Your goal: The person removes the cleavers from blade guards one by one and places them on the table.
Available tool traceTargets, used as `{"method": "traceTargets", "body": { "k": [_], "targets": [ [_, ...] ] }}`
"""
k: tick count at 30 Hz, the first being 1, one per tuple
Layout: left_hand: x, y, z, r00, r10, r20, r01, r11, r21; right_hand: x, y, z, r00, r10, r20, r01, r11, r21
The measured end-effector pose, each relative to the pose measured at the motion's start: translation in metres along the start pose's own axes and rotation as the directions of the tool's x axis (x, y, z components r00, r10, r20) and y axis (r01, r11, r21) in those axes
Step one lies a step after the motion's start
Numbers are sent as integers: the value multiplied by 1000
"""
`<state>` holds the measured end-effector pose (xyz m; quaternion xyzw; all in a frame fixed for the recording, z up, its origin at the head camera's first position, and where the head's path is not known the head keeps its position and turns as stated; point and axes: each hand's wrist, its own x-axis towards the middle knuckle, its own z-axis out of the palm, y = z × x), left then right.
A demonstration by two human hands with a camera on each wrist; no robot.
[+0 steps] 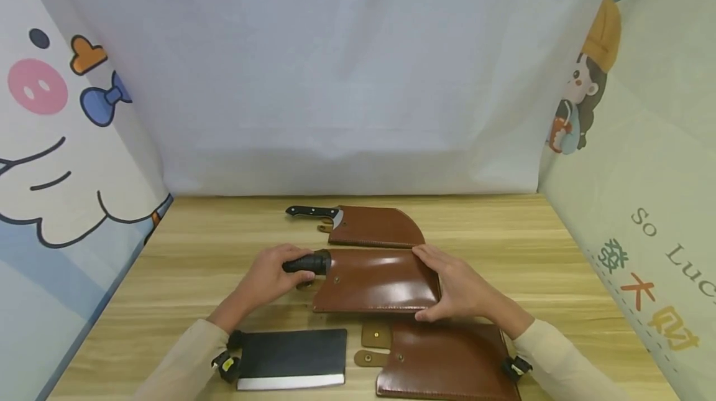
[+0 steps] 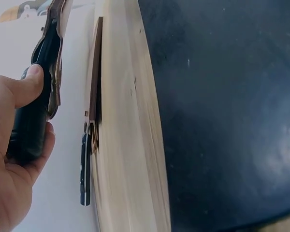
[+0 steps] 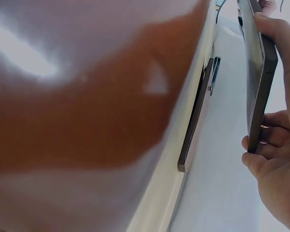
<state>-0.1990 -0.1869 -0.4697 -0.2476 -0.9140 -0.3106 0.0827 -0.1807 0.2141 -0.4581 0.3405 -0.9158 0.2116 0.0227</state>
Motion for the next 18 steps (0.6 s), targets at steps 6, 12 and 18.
{"method": "traceTargets", "body": {
  "k": [6,12,18],
  "targets": [
    [-2,-2,-3,1000,17,6,-17,999,28,-2,1,-3,1000,-4,-9,4,1000,1],
    [-2,0,-7,1000,23,-3,-22,999,45,-2,1,-6,1000,12,2,-12,1000,0],
    [-2,1,-7,999,32,-16,-31,999,40,-4,2,-8,1000,-11,-12,10,1000,-14]
  ]
}}
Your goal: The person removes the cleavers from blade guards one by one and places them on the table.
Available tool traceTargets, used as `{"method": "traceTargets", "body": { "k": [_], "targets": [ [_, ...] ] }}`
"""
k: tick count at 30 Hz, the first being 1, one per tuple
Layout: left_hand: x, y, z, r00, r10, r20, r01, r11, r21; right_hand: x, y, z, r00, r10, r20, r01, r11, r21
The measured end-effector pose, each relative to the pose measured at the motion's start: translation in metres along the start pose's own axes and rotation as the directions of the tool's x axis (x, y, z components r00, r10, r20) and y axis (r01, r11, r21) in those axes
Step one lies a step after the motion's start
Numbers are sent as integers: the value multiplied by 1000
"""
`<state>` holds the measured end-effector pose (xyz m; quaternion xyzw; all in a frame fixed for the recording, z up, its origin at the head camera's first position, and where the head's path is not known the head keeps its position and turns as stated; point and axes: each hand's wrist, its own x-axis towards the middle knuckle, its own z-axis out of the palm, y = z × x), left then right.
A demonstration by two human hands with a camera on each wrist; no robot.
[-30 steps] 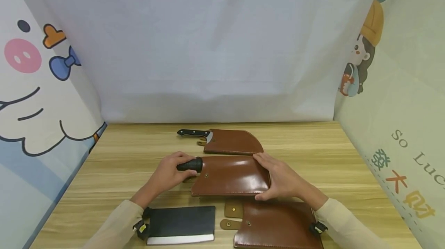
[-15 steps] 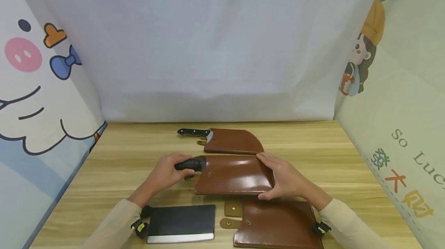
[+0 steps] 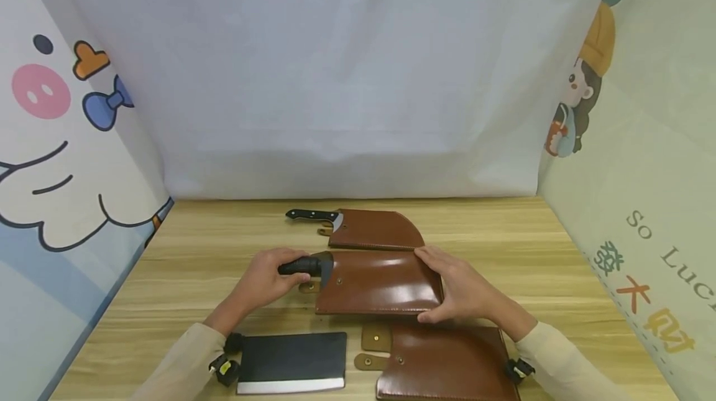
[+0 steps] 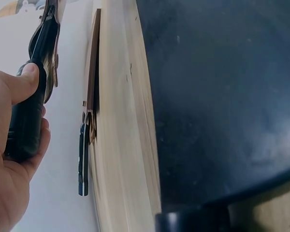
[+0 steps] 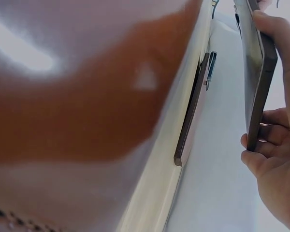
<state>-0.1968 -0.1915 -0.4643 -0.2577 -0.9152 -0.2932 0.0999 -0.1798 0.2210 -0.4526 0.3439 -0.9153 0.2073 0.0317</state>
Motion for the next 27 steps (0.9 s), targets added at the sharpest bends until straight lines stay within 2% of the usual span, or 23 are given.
{"method": "traceTargets", "body": {
  "k": [11,27],
  "targets": [
    [-4,0,3,1000,4,14,-4,1000,-26,-7,3,-2,1000,1,3,-1,1000,-1],
    [-9,-3,-8,1000,-12,9,12,999,-30,-10,7,-5,1000,12,8,-12,1000,16]
  ]
}}
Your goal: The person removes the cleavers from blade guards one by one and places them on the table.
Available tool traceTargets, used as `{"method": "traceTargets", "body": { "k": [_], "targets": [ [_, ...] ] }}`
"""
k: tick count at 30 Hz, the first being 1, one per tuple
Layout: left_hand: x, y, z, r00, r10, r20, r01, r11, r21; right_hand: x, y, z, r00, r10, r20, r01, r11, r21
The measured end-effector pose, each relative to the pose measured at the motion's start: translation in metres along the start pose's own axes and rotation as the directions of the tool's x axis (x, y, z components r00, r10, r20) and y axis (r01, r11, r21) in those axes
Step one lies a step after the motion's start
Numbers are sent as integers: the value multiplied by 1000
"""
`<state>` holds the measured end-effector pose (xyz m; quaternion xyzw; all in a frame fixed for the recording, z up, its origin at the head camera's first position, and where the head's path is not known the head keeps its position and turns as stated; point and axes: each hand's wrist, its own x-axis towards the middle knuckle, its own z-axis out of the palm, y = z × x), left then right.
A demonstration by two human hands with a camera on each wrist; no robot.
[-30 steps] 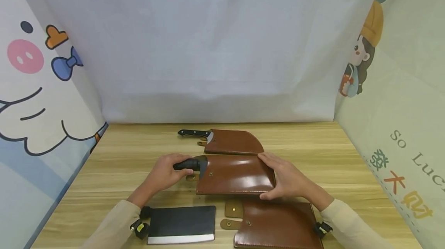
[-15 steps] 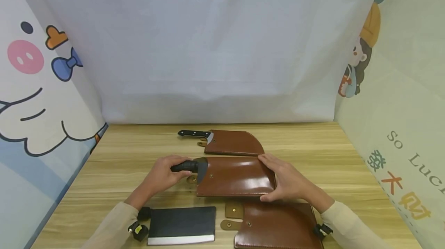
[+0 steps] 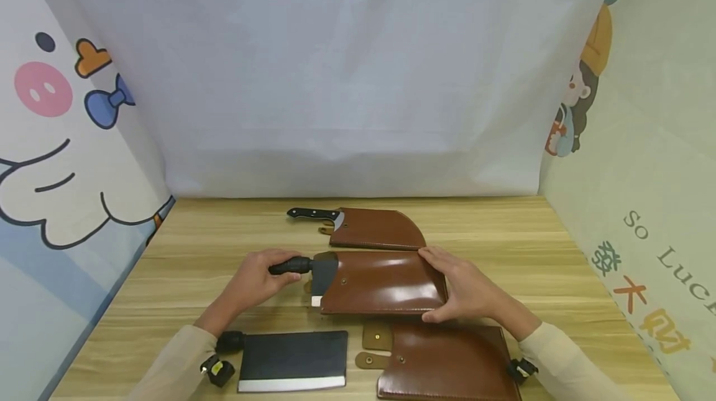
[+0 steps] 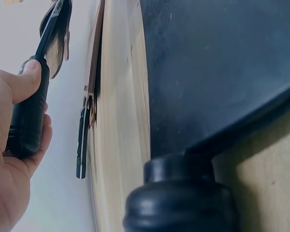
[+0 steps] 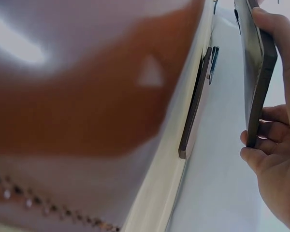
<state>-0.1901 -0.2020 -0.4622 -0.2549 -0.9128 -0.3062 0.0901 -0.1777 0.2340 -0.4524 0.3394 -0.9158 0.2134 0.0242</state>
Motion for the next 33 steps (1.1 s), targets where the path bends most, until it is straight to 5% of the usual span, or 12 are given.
{"method": "traceTargets", "body": {
  "k": [24,33],
  "targets": [
    [-11,-22,-12,997,-62,-43,61,998,-29,-8,11,-6,1000,25,-6,-25,1000,9],
    [-15,-26,-17,998,-35,-60,34,999,-14,-11,18,-5,1000,15,-23,-15,1000,12]
  ]
}}
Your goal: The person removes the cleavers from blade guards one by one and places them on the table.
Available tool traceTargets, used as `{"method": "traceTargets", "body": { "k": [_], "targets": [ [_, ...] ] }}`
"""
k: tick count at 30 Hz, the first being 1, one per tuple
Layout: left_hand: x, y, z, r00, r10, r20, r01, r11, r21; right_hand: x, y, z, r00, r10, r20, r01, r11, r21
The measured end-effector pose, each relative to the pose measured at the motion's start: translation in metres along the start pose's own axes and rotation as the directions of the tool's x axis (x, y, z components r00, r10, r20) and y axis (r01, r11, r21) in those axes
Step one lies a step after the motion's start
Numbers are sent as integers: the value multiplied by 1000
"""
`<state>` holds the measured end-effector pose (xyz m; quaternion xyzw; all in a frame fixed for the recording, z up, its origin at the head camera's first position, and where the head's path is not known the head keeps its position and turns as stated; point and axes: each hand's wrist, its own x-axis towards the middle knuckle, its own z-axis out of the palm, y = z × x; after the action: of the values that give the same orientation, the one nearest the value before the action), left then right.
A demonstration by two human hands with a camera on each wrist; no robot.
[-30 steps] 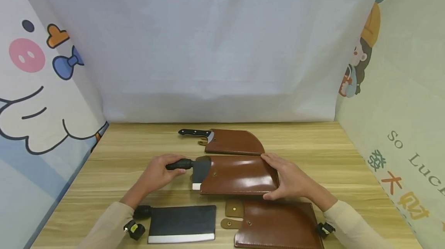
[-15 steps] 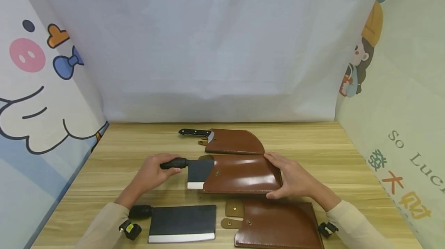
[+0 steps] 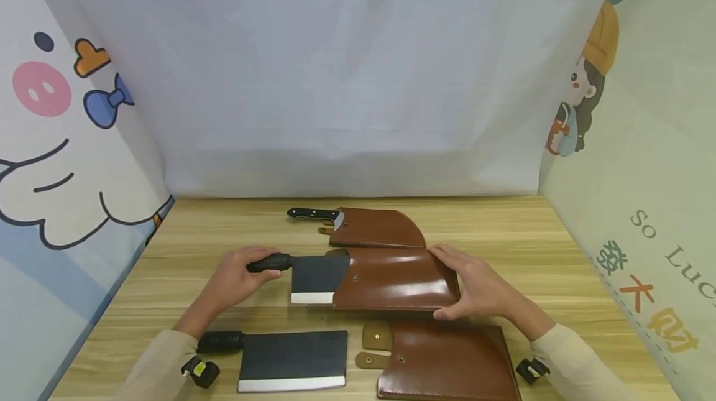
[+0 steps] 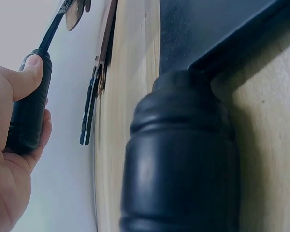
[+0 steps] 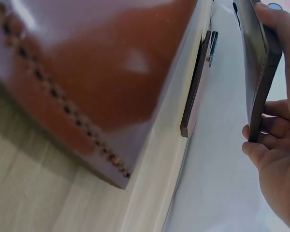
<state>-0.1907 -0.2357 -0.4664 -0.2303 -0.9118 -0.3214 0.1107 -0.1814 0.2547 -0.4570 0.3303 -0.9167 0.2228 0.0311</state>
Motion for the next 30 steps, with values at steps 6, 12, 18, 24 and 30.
{"method": "traceTargets", "body": {
  "k": [6,12,18,24,30],
  "targets": [
    [-2,-6,-4,1000,-8,-10,8,1000,-1,-3,2,1,1000,9,-9,-9,1000,3],
    [-5,-11,-9,1000,-11,-24,11,1000,-1,-5,2,-1,1000,10,-15,-10,1000,7],
    [-8,-15,-13,1000,-7,-19,7,1000,1,-8,5,-1,999,-18,-33,18,1000,2],
    [-12,-21,-18,1000,-18,-13,18,1000,9,-11,6,-2,999,-23,-36,23,1000,9],
    [-13,-25,-24,1000,-10,-28,11,1000,28,-16,9,-6,998,-25,-54,25,1000,-1]
  ]
}}
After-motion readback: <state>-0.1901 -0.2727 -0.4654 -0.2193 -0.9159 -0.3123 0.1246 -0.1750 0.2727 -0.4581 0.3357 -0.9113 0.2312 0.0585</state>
